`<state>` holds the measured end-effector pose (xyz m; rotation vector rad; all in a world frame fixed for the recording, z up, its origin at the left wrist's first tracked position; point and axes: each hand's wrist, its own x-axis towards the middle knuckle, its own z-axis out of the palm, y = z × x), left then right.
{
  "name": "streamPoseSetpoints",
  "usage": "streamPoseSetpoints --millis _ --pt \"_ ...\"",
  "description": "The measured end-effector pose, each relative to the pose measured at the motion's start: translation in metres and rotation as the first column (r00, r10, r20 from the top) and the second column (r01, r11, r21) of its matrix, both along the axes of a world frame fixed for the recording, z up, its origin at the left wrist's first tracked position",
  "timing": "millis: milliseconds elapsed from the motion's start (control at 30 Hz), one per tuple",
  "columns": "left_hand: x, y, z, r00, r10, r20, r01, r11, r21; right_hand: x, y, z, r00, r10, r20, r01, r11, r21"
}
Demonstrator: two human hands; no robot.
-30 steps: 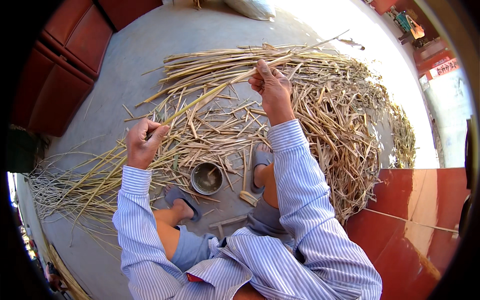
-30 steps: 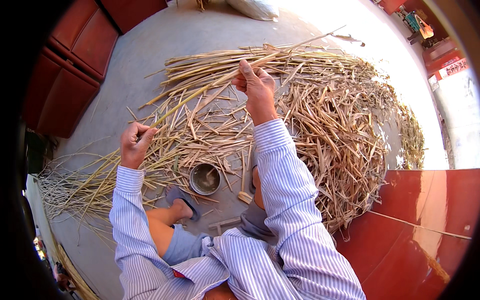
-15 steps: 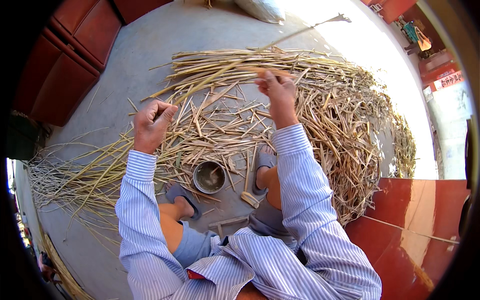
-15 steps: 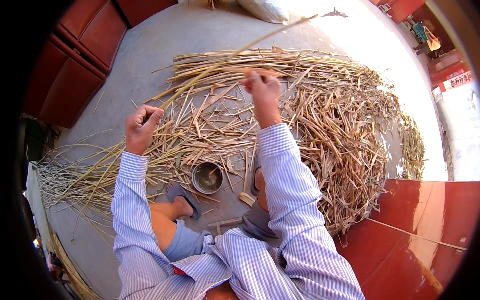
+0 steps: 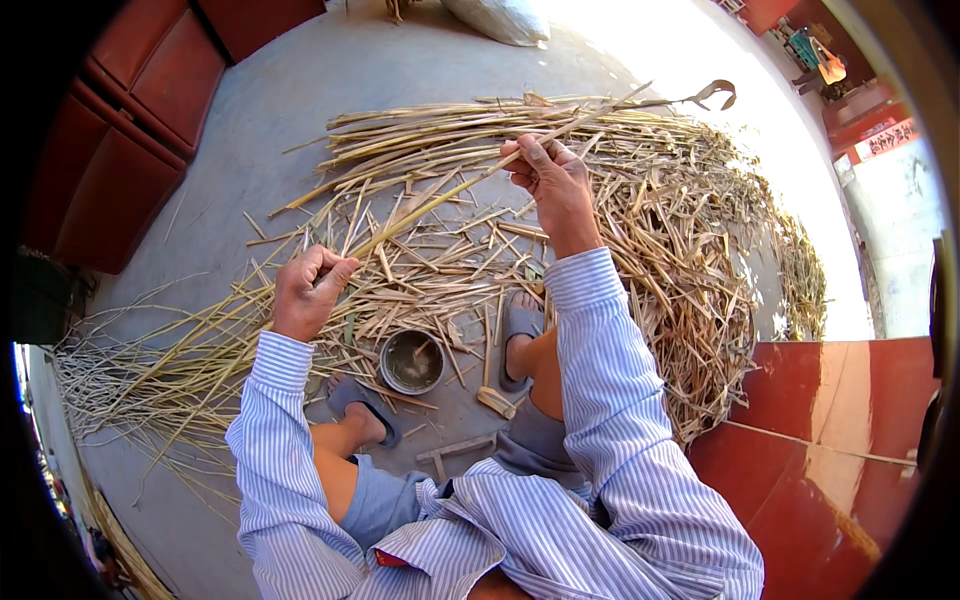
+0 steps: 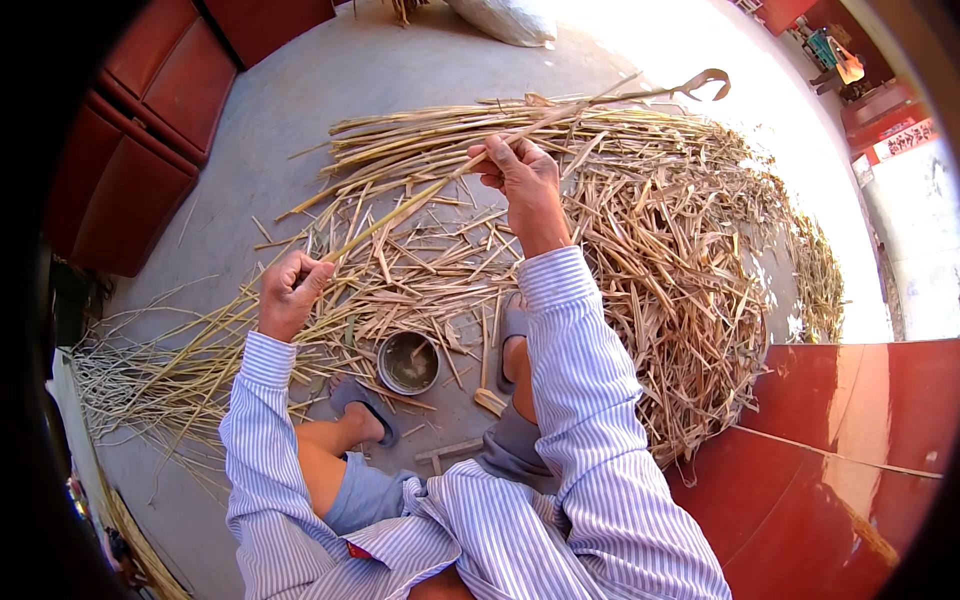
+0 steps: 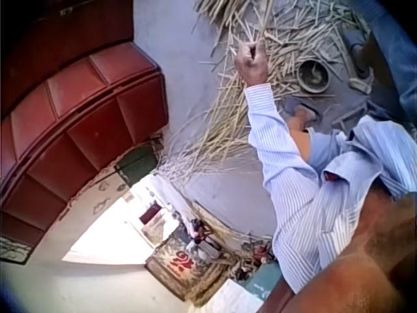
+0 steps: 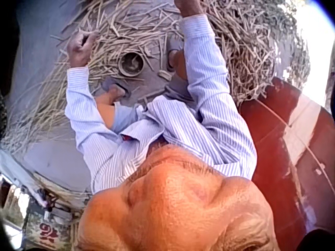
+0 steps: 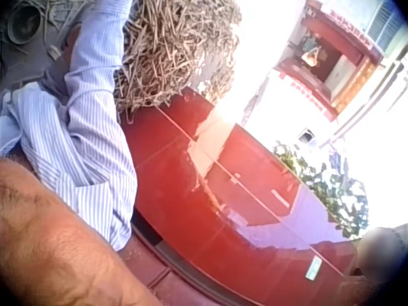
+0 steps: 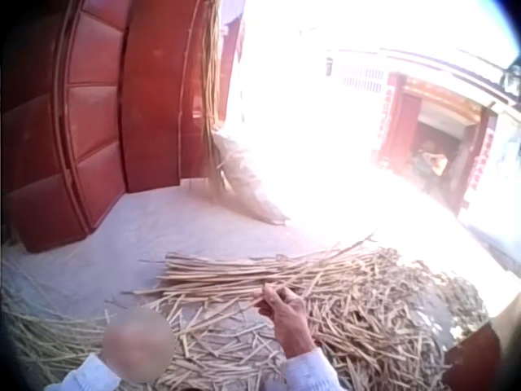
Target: The person sits on the floor and repeatedly strips dried plant stalks by hand, separating thin fibers from the main stem. The fibers are placed in a pile to the left, while the remaining stalks and debris are discarded to the right.
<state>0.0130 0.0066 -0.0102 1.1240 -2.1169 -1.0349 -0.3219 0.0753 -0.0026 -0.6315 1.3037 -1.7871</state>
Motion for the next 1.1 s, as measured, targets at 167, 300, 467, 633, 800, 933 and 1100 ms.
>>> streamPoseSetpoints --millis 167,300,467,633,800,933,1100 --pt "0.002 0.007 -0.002 0.999 0.003 0.043 0.004 0.986 -0.164 0.001 -0.002 -0.004 0.995 -0.094 -0.018 0.094 0.994 0.053" --pt "0.015 0.003 0.019 0.981 -0.050 0.186 0.076 0.987 -0.138 -0.009 0.001 -0.004 0.992 -0.122 0.006 0.122 0.992 0.036" --pt "-0.010 0.006 0.013 0.985 -0.150 0.085 0.159 0.982 -0.106 0.050 -0.009 -0.008 0.980 0.196 -0.022 -0.194 0.979 0.062" --pt "-0.034 0.009 0.007 0.999 0.015 -0.045 -0.017 0.999 -0.038 0.065 -0.012 -0.004 0.977 0.210 0.046 -0.211 0.977 0.024" --pt "-0.010 0.009 -0.001 1.000 0.024 -0.013 -0.025 0.995 -0.093 0.036 -0.008 -0.004 0.991 0.113 0.066 -0.117 0.991 0.057" --pt "0.017 0.000 -0.004 1.000 0.002 -0.025 -0.001 1.000 0.011 -0.024 0.001 -0.016 0.974 -0.176 0.143 0.178 0.984 -0.001" --pt "0.018 0.005 -0.003 0.998 -0.046 -0.030 0.047 0.998 0.039 -0.074 0.023 -0.037 0.823 -0.299 0.482 0.335 0.942 0.014"
